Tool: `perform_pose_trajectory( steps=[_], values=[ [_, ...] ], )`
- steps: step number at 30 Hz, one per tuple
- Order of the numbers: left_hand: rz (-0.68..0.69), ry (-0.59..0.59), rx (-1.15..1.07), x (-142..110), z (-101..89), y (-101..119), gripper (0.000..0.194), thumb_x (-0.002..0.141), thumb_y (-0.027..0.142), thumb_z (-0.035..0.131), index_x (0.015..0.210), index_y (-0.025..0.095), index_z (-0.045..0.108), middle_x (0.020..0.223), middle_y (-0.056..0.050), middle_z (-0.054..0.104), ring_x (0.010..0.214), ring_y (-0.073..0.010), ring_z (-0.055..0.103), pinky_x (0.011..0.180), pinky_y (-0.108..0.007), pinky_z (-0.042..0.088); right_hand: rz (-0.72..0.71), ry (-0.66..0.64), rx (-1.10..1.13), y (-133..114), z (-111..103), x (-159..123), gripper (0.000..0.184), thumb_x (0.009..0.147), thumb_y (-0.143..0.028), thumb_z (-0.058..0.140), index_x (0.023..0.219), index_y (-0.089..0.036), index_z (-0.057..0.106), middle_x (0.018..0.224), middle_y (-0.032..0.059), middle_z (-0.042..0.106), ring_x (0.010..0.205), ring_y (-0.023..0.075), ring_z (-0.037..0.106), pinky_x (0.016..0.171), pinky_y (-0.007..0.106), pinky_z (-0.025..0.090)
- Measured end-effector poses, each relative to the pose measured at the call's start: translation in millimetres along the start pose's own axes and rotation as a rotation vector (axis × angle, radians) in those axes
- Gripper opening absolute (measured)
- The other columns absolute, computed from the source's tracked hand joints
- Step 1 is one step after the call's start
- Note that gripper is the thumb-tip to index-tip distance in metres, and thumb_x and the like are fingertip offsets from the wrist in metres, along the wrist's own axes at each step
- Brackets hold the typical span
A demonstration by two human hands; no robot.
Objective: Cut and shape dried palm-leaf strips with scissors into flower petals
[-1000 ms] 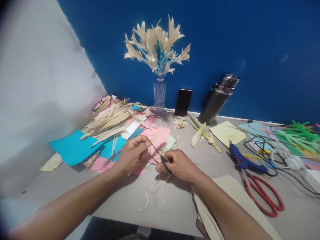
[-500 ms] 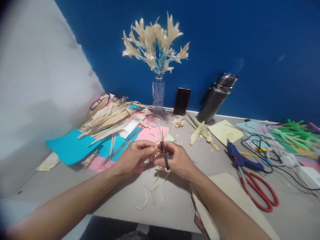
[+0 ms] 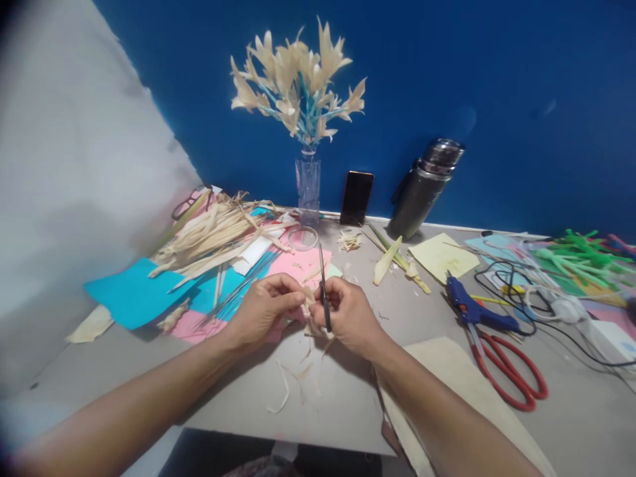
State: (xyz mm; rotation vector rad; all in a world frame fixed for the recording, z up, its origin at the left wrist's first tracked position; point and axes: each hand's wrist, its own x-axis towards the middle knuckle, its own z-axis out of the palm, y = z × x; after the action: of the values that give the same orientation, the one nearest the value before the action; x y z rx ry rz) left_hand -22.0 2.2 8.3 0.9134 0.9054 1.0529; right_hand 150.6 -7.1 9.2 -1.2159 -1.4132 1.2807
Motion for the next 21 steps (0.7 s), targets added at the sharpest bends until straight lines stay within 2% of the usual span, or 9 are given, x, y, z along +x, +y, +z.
perform_pose_trajectory(
  steps=[5,10,12,16,19,21],
  values=[
    [0.032,-0.044,0.016,-0.1,-1.6,4.9,0.027,0.063,0.025,0.085,0.069,0.014,0.061,0.066,-0.002,0.066,0.057,-0.0125,0.062,0.057,-0.025,0.052,0.076,-0.027,0.077,-6.7,-5.4,0.6,0.028,0.058,-0.029,0.076,0.077,-0.016,0.060,0.066,-0.0020,0.059,0.058,0.0122,0.050,0.054,0.024,0.042],
    [0.001,-0.057,-0.041,-1.5,-1.6,9.1,0.030,0.065,0.030,0.084,0.077,0.016,0.060,0.059,0.003,0.060,0.050,-0.0098,0.055,0.054,-0.025,0.049,0.058,0.014,0.040,-7.6,-7.4,-0.7,0.026,0.060,-0.027,0.075,0.078,-0.017,0.060,0.065,-0.0031,0.057,0.058,0.0116,0.049,0.054,0.023,0.040],
    [-0.030,-0.114,-0.037,-3.0,-1.2,9.9,0.028,0.070,0.034,0.081,0.082,0.016,0.063,0.063,0.000,0.062,0.053,-0.0101,0.056,0.053,-0.022,0.045,0.046,0.035,0.014,-5.4,-7.7,-0.8,0.025,0.061,-0.026,0.074,0.079,-0.017,0.059,0.066,-0.0031,0.058,0.059,0.0121,0.049,0.055,0.023,0.040],
    [-0.047,-0.203,0.090,-5.8,1.3,6.0,0.021,0.073,0.030,0.077,0.071,0.014,0.064,0.065,-0.003,0.063,0.056,-0.0100,0.056,0.053,-0.021,0.039,0.013,-0.010,-0.009,-0.8,-6.9,-0.8,0.024,0.062,-0.023,0.073,0.081,-0.018,0.059,0.069,-0.0023,0.060,0.062,0.0133,0.052,0.057,0.024,0.042],
    [-0.100,-0.198,0.096,-6.2,-0.2,4.3,0.017,0.071,0.026,0.076,0.068,0.015,0.064,0.059,-0.001,0.059,0.048,-0.0079,0.048,0.049,-0.022,0.035,-0.004,-0.041,-0.030,-0.8,-6.9,-0.1,0.021,0.062,-0.022,0.072,0.078,-0.017,0.059,0.069,-0.0022,0.060,0.062,0.0129,0.051,0.058,0.024,0.041],
    [-0.160,-0.261,0.084,-6.3,-5.4,8.5,0.019,0.069,0.029,0.078,0.067,0.016,0.064,0.056,-0.001,0.057,0.045,-0.0076,0.043,0.047,-0.022,0.031,0.000,-0.034,-0.062,-2.2,-7.9,0.7,0.020,0.063,-0.022,0.072,0.076,-0.017,0.059,0.067,-0.0024,0.059,0.061,0.0126,0.050,0.056,0.024,0.040]
  ],
)
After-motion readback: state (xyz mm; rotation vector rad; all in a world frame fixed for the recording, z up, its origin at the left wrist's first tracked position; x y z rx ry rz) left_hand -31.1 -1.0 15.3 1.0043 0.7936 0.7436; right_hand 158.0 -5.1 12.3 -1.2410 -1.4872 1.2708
